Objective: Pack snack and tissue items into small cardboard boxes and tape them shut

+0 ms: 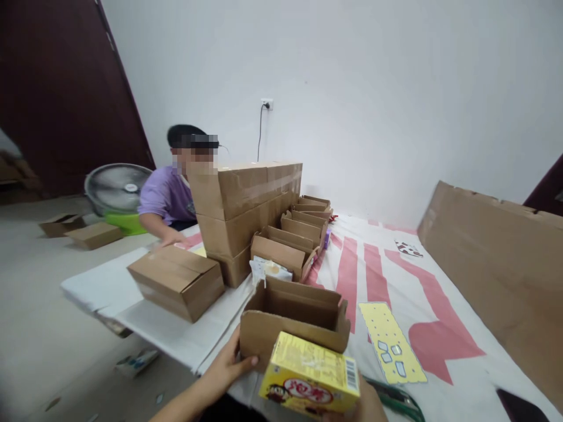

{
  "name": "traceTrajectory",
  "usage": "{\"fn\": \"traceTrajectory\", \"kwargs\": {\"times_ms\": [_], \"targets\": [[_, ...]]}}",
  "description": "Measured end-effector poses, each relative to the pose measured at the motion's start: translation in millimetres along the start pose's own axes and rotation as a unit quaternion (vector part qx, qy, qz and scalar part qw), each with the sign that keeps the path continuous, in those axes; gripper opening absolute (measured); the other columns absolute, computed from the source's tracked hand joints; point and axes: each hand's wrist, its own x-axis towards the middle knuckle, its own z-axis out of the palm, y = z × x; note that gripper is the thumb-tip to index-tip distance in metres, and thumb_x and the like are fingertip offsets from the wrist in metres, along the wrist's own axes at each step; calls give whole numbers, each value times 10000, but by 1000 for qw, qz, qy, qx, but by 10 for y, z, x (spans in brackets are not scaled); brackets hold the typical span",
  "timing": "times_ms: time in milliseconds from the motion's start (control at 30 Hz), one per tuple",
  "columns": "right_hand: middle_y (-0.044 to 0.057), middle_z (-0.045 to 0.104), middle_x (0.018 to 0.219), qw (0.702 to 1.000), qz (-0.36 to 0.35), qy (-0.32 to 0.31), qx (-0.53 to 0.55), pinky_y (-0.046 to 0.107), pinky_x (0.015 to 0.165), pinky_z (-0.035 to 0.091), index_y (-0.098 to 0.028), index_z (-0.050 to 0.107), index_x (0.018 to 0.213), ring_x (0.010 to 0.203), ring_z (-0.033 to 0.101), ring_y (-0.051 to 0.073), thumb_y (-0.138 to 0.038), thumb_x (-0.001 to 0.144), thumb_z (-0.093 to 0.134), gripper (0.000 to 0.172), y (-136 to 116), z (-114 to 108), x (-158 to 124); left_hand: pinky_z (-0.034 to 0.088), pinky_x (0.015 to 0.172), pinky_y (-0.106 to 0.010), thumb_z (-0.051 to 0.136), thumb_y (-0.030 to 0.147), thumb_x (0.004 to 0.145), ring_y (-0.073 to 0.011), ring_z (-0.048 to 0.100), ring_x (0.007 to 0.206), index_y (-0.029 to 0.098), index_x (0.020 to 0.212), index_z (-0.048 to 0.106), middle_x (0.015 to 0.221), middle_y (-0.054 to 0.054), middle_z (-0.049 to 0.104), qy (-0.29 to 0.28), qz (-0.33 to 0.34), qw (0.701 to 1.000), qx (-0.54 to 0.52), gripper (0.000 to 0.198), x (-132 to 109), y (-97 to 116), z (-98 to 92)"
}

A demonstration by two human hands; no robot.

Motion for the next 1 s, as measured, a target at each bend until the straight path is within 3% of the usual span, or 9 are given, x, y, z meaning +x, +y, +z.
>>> {"fn": "traceTrajectory", "kwargs": {"times_ms": [200, 300, 467, 533, 633, 767, 1000], "targets": [[91, 705, 1128, 999, -20, 25, 41, 438, 858, 530, -250, 574, 1171, 1029, 651, 335, -492, 639, 728, 604, -85, 476, 366, 259, 1153, -490, 660, 625, 688, -350, 330, 1381, 218, 1428, 315, 1460, -135, 421, 109, -3, 994, -4, 912, 86, -89, -363], [58, 729, 1001, 999, 23, 27, 11, 385, 739, 541, -245, 561, 1113, 884, 680, 298, -382, 621, 731, 538, -131, 707, 529, 284, 1140, -487, 640, 650, 688, -353, 351, 1366, 224, 1416, 315, 1458, -133, 413, 195, 18, 980, 38, 904, 131, -69, -489], [22, 692, 876, 997, 52, 40, -41, 314, 661, 508, -233, 502, 1000, 724, 653, 216, -233, 634, 682, 407, -61, 1054, 741, 270, 1143, -521, 437, 527, 887, -323, 318, 1382, 269, 1450, 217, 1508, -110, 299, 332, 56, 932, 137, 657, -33, 3, -403], [26, 673, 888, 996, 43, 59, -44, 306, 652, 501, -232, 487, 990, 715, 637, 205, -225, 638, 671, 398, 19, 1171, 782, 204, 1167, -531, 425, 493, 900, -316, 224, 1427, 307, 1470, 166, 1554, -76, 212, 326, 105, 922, 183, 654, -137, -24, -296], [35, 643, 880, 997, 0, 75, -36, 296, 659, 497, -212, 498, 1023, 729, 617, 196, -198, 630, 648, 420, 174, 1294, 791, 195, 1154, -571, 593, 487, 809, -355, 140, 1447, 292, 1494, 85, 1593, -102, 78, 286, 158, 907, 265, 875, -203, -135, -179], [47, 610, 877, 994, -71, 79, -26, 287, 663, 497, -184, 511, 1108, 749, 600, 193, -166, 630, 600, 486, 374, 1363, 758, 292, 1105, -587, 681, 381, 760, -372, 182, 1434, 280, 1499, 13, 1586, -162, 66, 283, 149, 886, 337, 1001, -79, -287, -218], [19, 589, 852, 992, -74, 103, -16, 272, 632, 495, -223, 517, 1118, 708, 594, 178, -126, 613, 570, 516, 531, 1416, 767, 295, 1101, -590, 688, 368, 732, -385, 184, 1431, 226, 1476, 136, 1562, -193, 133, 281, 131, 882, 355, 937, 181, -351, -361]]}}
